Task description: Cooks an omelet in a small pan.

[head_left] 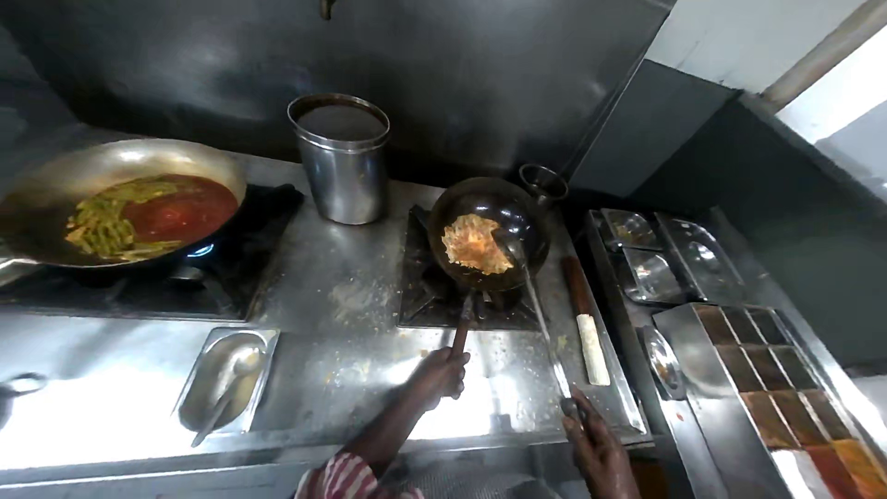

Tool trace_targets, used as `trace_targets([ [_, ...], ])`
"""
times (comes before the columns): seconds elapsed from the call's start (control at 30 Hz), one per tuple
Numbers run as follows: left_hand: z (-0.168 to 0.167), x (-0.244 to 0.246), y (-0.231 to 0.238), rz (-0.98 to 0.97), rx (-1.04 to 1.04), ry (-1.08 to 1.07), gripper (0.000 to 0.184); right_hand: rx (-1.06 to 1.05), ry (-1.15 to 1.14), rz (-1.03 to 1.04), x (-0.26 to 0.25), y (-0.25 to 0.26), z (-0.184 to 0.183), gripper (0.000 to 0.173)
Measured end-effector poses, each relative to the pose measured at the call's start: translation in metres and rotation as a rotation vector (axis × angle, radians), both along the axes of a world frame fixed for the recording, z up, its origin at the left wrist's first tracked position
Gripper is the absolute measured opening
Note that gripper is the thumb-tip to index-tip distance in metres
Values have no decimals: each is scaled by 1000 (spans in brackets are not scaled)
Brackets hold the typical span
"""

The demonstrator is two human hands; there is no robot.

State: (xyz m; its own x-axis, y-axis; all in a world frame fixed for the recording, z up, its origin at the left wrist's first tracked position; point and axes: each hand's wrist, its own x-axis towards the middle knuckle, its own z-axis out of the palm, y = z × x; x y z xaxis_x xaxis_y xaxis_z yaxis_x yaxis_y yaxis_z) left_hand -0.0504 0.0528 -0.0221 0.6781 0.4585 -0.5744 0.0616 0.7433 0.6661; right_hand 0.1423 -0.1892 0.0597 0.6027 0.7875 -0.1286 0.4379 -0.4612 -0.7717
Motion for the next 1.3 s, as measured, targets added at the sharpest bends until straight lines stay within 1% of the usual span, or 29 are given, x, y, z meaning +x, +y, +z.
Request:
trace_targets([
  [0.03,3,-1,-2,1,-17,-4,27,-28,-12,3,2,-2,1,53],
  [0.1,12,-2,-11,-7,-19,39,27,-47,58,-26,6,1,1,53],
  [0.17,42,-5,-15,-2,-11,46,25,11,142,-51,5,12,6,54],
  [0.23,72,-19,-13,-6,-69,-78,21,80,193,-58,1,18,13,55],
  [0.27,76,-26,-9,-23,-95,-144,21,114,212,-64,1,20,15,55],
  [0.3,72,-30,-5,-36,-100,-157,21,131,220,-73,0,22,18,55],
  [0.4,46,-28,2,15,-1,34,25,140,201,-80,4,33,18,54],
  [0.47,46,-23,9,37,35,97,26,146,177,-82,14,49,14,53],
  [0.57,50,-24,5,-9,37,61,27,87,65,-57,34,77,15,52],
  [0.7,43,-26,0,16,55,26,31,-40,-222,32,56,130,12,50],
  [0.77,44,-27,0,6,62,26,31,-100,-314,77,59,151,10,51],
  [0.83,45,-29,1,-2,80,16,31,-140,-356,136,55,163,8,52],
  [0.93,42,-29,0,1,86,5,31,-242,-431,277,46,149,18,52],
  [1.0,42,-30,0,3,80,-1,32,-385,-543,366,44,119,36,53],
  [1.07,40,-30,0,2,81,-5,32,-441,-605,411,52,87,53,54],
  [1.1,38,-29,-1,7,85,-6,33,-411,-573,398,59,74,59,53],
  [1.17,37,-28,-2,22,90,1,33,-290,-393,326,69,62,65,51],
  [1.23,38,-26,-3,50,85,6,32,-193,-278,249,69,72,60,50],
  [1.3,38,-26,-5,92,79,1,31,-127,-317,191,69,100,44,49],
])
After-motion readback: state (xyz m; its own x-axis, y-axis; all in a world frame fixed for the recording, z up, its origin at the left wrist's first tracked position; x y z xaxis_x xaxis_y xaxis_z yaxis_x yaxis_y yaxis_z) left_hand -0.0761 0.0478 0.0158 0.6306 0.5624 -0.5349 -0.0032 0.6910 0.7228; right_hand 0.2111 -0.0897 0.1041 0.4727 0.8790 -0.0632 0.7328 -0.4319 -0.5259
